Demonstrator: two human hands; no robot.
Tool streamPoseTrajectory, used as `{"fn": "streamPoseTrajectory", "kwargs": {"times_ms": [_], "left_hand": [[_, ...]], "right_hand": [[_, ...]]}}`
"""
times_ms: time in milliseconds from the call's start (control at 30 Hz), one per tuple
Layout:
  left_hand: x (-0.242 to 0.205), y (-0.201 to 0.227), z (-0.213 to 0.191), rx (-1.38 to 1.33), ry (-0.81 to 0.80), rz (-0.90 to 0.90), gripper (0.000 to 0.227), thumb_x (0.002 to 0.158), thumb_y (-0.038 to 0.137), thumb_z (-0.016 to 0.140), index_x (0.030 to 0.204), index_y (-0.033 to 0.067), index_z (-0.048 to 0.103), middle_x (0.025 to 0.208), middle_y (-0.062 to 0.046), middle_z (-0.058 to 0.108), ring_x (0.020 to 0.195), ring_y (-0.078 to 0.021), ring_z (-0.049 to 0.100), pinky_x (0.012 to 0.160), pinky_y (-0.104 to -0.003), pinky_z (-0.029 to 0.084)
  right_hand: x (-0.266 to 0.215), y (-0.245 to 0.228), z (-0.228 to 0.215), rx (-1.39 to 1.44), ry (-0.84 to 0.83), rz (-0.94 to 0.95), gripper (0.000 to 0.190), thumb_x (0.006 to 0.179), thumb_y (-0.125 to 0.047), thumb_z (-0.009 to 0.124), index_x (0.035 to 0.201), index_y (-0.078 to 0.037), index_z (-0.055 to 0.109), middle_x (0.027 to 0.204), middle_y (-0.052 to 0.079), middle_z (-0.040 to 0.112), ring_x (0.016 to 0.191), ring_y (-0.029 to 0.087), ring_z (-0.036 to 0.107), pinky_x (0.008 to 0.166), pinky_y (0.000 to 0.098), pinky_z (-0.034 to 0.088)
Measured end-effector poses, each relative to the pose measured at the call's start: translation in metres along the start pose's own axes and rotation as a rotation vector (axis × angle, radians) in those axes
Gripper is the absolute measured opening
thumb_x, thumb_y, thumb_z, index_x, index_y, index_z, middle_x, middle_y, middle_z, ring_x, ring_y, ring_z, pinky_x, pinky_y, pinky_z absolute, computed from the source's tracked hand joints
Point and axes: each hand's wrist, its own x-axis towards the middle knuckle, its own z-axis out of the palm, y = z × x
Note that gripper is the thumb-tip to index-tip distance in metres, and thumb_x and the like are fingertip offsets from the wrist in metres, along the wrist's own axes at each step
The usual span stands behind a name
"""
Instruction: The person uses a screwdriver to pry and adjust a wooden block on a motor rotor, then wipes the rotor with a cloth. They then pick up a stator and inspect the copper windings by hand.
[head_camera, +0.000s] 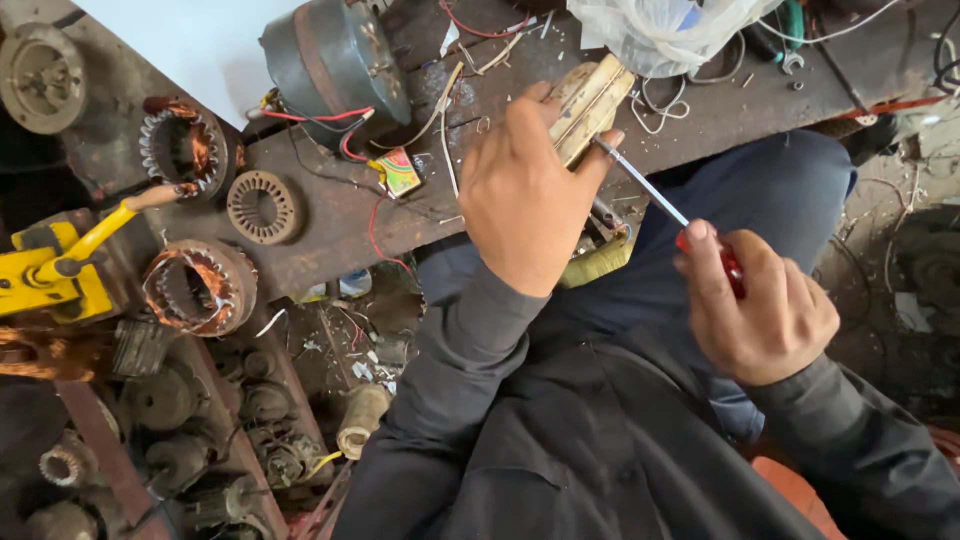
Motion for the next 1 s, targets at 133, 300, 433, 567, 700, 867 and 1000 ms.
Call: {"fn": "streamPoseTrajectory", "kwargs": {"times_ms": [133,300,433,567,700,867,1000], "left_hand": [[-0.001,0.002,-0.003,-0.006,-0.025,0.020,0.053,0.085,0.036,0.088,0.118,0.0063,0.058,0.109,-0.006,0.071,0.098,-0.0284,0.070,0.092,-0.042,0.053],[-0.004,0.002,-0.005,-0.024,-0.036,0.057,0.054,0.087,0.034,0.089,0.121,0.0051,0.057,0.111,-0.006,0.070,0.102,-0.0270,0.069,0.092,-0.038,0.053],[-0.007,-0.001,-0.003,-0.033,-0.033,0.086,0.057,0.088,0.033,0.089,0.125,0.0042,0.056,0.111,-0.004,0.069,0.100,-0.0244,0.069,0.093,-0.038,0.053],[-0.002,0.002,-0.005,-0.011,-0.046,0.076,0.058,0.085,0.035,0.088,0.123,0.0059,0.056,0.107,-0.004,0.070,0.099,-0.0253,0.070,0.091,-0.039,0.053],[0.005,0.000,-0.004,0.010,-0.043,0.024,0.058,0.083,0.040,0.089,0.119,0.0078,0.057,0.103,-0.004,0.070,0.096,-0.0260,0.070,0.090,-0.040,0.053],[0.005,0.000,0.000,0.027,-0.031,0.020,0.059,0.081,0.039,0.088,0.120,0.0065,0.057,0.101,-0.004,0.071,0.093,-0.0283,0.069,0.087,-0.042,0.052],[0.000,-0.002,0.000,-0.001,-0.032,0.037,0.057,0.084,0.038,0.088,0.120,0.0070,0.057,0.103,-0.004,0.070,0.096,-0.0278,0.070,0.089,-0.041,0.053]], "right_hand": [[-0.003,-0.003,-0.002,0.236,-0.186,0.255,0.046,0.097,-0.010,0.084,0.140,-0.005,0.070,0.089,0.009,0.064,0.067,0.022,0.060,0.059,0.0337,0.049],[-0.010,-0.001,-0.013,0.832,-0.269,0.665,0.040,0.099,-0.014,0.068,0.136,0.000,0.063,0.097,0.003,0.070,0.074,0.005,0.059,0.065,0.0245,0.049],[-0.016,0.010,-0.012,1.806,-0.318,1.355,0.046,0.098,-0.018,0.070,0.138,0.004,0.066,0.077,0.005,0.066,0.055,0.006,0.047,0.043,0.0203,0.036],[-0.012,0.016,-0.013,1.587,-0.416,1.179,0.051,0.095,-0.016,0.072,0.144,-0.003,0.063,0.086,0.005,0.064,0.058,0.007,0.044,0.046,0.0212,0.035],[0.004,0.011,-0.017,0.962,-0.289,0.721,0.051,0.093,-0.011,0.078,0.141,-0.006,0.064,0.095,0.006,0.065,0.061,0.011,0.049,0.051,0.0252,0.039],[0.017,-0.008,-0.014,-0.054,0.012,0.002,0.043,0.089,-0.003,0.087,0.128,-0.006,0.070,0.099,0.011,0.068,0.063,0.020,0.060,0.056,0.0328,0.047],[0.016,-0.010,-0.013,0.012,-0.042,0.039,0.047,0.086,-0.002,0.086,0.131,-0.008,0.071,0.097,0.011,0.066,0.067,0.021,0.062,0.059,0.0349,0.050]]}}
